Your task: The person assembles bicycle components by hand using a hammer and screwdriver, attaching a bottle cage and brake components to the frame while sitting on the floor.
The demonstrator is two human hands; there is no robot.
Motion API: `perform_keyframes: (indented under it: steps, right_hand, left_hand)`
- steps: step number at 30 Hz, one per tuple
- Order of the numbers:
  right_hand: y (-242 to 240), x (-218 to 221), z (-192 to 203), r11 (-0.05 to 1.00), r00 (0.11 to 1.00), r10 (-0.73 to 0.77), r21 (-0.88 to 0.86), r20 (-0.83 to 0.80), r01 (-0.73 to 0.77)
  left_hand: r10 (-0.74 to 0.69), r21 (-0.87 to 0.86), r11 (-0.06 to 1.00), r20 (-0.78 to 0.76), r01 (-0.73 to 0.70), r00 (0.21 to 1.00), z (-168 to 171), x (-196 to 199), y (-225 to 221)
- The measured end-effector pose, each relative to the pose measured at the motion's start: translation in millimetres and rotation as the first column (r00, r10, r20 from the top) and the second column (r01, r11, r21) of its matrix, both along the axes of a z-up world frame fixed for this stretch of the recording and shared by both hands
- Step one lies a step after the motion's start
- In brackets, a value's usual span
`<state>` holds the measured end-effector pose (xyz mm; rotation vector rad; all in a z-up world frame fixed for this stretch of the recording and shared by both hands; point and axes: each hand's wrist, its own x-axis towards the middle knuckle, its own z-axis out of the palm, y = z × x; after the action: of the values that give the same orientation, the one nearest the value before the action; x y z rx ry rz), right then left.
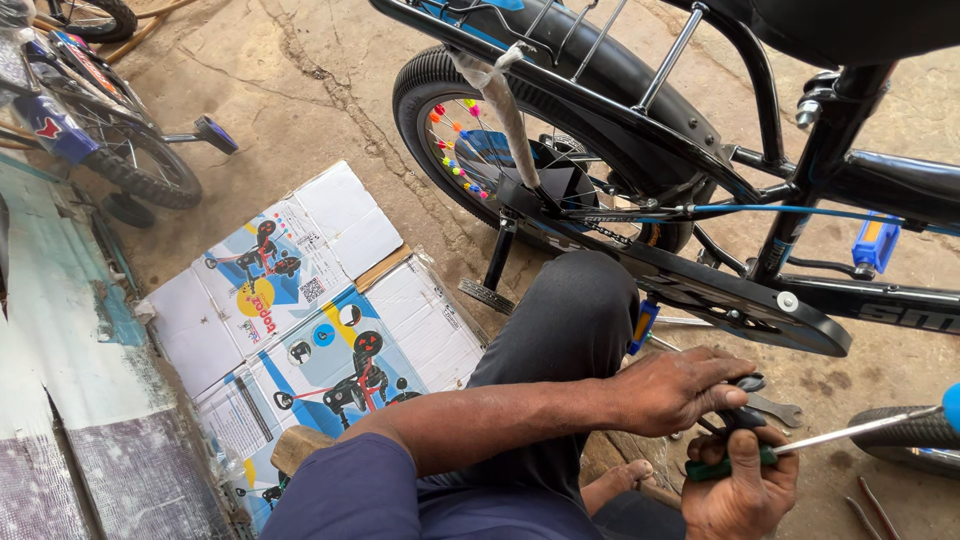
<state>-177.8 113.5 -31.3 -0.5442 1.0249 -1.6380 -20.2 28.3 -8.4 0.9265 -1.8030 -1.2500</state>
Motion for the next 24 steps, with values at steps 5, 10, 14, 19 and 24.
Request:
perform_keyframes:
  steps: [5,10,14,19,24]
  right_hand:
    - [1,7,7,0.999,0.964,-0.035,-0.048,-0.262,0.023]
    - [3,10,18,0.997,0.958,-0.051,-0.075,-0.283,0.031]
    - [4,9,18,0.996,0.960,-0.032,-0.088,-0.277,0.008]
    - [3,6,11,0.997,0.972,-0.032,-0.073,-0.232,0.016]
    - [-4,8,12,0.999,0.985,-0.042,0.023,-0.165,0.046]
  left_hand:
    - [0.101,-0.044,0.994,0.058,-0.099,0.993,7,1,4]
    - [0.080,0.060,0.995,-0.026,-0.078,0.996,9,1,2]
    - [0.108,0.089,0.990,0.017,-0.109,0.994,8,-2,0]
    - [0.160,0.055,0.986,-0.026,-0.159,0.987,4,-5,-3]
    - [0.239,0.023,0.971,-0.103,-0.238,0.966,-16,-12,-5]
